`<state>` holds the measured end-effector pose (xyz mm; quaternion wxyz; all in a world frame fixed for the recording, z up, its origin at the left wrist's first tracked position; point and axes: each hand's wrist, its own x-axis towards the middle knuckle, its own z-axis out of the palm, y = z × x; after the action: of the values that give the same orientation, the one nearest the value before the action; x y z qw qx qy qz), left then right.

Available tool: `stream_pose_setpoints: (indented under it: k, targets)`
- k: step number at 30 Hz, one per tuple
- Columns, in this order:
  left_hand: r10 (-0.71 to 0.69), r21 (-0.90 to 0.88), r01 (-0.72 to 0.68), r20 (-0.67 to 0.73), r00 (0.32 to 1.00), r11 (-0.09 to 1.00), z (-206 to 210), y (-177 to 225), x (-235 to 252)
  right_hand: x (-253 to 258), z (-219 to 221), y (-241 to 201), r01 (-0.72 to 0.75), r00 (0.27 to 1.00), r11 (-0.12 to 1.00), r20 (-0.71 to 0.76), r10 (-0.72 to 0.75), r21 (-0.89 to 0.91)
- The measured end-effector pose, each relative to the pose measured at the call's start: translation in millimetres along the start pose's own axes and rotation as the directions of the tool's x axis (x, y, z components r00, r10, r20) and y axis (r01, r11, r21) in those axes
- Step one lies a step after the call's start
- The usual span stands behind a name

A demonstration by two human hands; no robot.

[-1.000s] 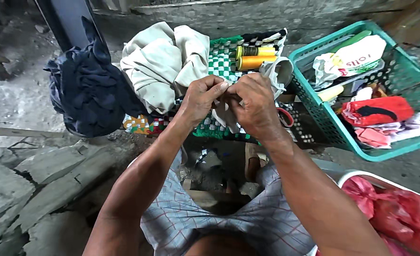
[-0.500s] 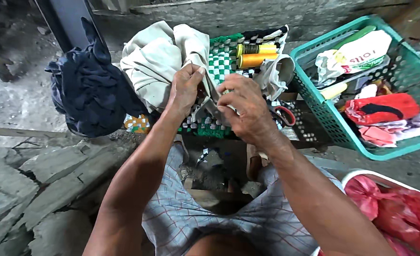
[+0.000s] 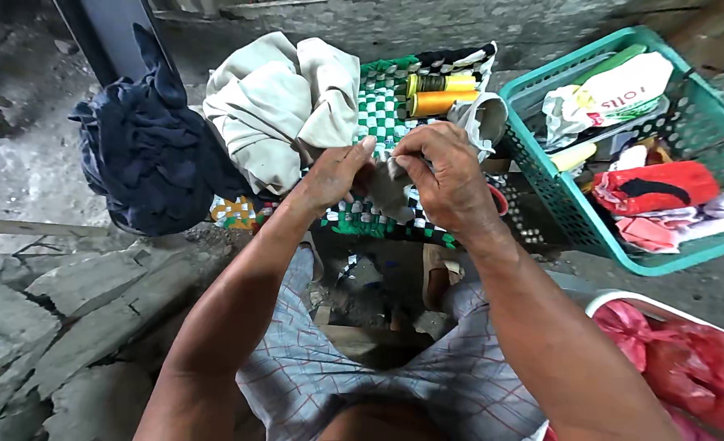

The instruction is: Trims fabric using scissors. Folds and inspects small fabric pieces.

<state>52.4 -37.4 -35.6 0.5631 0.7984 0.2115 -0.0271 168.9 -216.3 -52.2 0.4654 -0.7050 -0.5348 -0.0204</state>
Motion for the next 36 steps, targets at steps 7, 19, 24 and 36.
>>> stream_pose_setpoints:
  k: [7, 19, 24, 36]
  targets:
    - [0.141, 0.0, -0.141, -0.004, 0.99, 0.99, 13, -1, 10, 2, -1, -1, 0.052, 0.996, 0.997, 0.072, -0.055, 0.049]
    - [0.287, -0.232, -0.297, -0.078, 0.955, 0.926, 9, -3, 11, 6, -14, 11, -0.085, 0.995, 0.996, 0.055, 0.085, 0.01]
    - [0.28, -0.249, -0.295, -0.097, 0.955, 0.922, 14, -1, 9, 5, -12, 11, -0.127, 0.983, 0.992, 0.133, 0.129, -0.021]
    - [0.171, -0.343, -0.155, 0.016, 0.985, 0.926, 21, -1, 6, 6, -5, 8, -0.047, 0.989, 0.998, 0.139, 0.053, -0.043]
